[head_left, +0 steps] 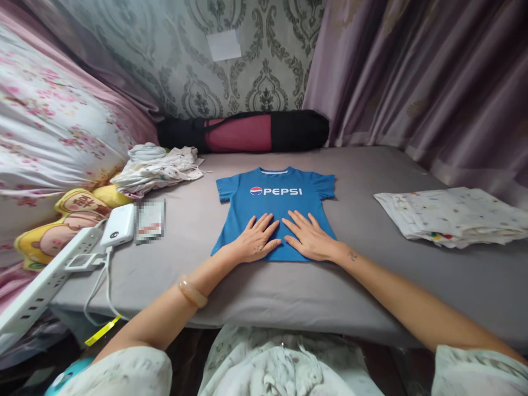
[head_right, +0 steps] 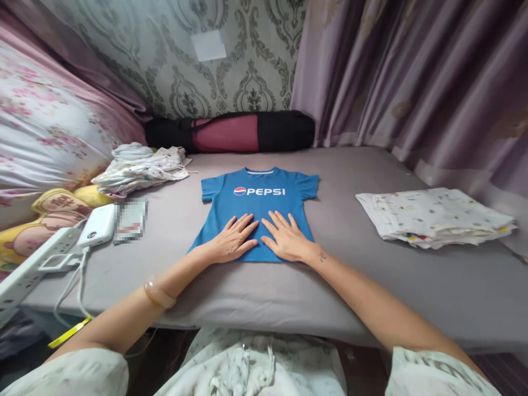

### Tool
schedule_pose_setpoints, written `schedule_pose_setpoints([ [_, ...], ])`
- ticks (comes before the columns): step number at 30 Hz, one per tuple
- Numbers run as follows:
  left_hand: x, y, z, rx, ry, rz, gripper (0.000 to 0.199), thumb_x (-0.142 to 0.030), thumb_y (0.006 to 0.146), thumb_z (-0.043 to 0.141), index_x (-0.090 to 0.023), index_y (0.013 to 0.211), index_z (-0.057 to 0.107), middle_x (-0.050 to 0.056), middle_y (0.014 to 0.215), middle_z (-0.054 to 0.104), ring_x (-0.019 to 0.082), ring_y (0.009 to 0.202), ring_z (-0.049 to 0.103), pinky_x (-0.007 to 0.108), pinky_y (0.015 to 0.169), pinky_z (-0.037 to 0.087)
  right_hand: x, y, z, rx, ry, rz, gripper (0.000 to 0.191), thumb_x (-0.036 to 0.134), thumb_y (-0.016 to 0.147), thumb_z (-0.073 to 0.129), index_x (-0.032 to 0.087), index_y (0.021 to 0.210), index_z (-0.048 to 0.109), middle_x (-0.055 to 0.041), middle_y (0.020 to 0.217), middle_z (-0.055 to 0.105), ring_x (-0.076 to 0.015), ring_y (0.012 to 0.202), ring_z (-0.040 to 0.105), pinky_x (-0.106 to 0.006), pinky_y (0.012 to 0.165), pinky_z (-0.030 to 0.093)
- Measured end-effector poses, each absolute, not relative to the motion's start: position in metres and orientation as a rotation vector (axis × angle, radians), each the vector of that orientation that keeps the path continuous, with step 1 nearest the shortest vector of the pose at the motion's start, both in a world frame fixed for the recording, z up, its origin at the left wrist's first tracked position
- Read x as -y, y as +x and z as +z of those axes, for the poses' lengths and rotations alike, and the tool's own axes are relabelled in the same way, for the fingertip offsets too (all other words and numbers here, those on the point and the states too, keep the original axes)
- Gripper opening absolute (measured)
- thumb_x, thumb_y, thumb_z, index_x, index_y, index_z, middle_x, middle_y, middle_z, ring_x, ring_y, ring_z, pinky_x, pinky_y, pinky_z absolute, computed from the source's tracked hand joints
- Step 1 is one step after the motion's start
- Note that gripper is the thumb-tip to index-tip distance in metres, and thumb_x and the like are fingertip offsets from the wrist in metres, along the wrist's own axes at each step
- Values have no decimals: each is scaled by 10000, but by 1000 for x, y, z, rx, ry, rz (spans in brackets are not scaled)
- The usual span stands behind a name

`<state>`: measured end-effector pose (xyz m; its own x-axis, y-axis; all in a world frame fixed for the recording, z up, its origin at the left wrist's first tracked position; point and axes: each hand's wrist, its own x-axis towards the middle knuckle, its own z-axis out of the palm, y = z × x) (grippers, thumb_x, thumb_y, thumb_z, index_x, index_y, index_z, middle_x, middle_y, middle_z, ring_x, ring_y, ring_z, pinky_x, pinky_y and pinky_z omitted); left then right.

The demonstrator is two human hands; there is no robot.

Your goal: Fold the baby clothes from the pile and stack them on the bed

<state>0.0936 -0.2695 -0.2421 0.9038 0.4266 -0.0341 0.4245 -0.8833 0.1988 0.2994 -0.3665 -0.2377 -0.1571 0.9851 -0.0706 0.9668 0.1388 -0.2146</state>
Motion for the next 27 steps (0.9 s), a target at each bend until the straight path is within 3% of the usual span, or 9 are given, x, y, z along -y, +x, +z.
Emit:
schedule_pose_setpoints([
  [9, 287, 77, -242, -576, 2875, 50, 663, -578, 993, 208, -184, 1515, 311, 126, 1594, 268, 260, 1483, 213, 461, 1200, 173, 399, 282, -229, 2365, -1840, 433, 664, 538, 1010, 148, 171, 1551, 263, -95, 1613, 192, -247, 1493, 125, -501, 1212, 107],
  [12, 264, 67, -246, -738, 2857, 77, 636, -569, 995, 227, -209, 1507, 336, 118, 1590, 283, 262, 1481, 219, 468, 1197, 185, 395, 290, -228, 2252, -1962, 506, 663, 533, 1008, 106, 189, 1552, 266, -79, 1617, 184, -239, 1495, 103, -496, 1212, 110],
  [18, 229, 32, -256, -1140, 2751, 79, 651, -559, 989, 256, -182, 1515, 320, 136, 1590, 274, 281, 1476, 228, 521, 1185, 190, 395, 320, -240, 2025, -2273, 338, 671, 506, 996, 161, 142, 1553, 252, -103, 1625, 143, -251, 1497, 89, -493, 1208, 93],
  [27, 217, -2, -260, -1128, 2796, 32, 664, -538, 986, 231, -172, 1540, 259, 134, 1592, 261, 264, 1486, 196, 499, 1176, 213, 410, 341, -246, 1872, -2426, 217, 679, 468, 980, 173, 109, 1554, 234, -115, 1617, 185, -254, 1488, 154, -470, 1203, 145],
])
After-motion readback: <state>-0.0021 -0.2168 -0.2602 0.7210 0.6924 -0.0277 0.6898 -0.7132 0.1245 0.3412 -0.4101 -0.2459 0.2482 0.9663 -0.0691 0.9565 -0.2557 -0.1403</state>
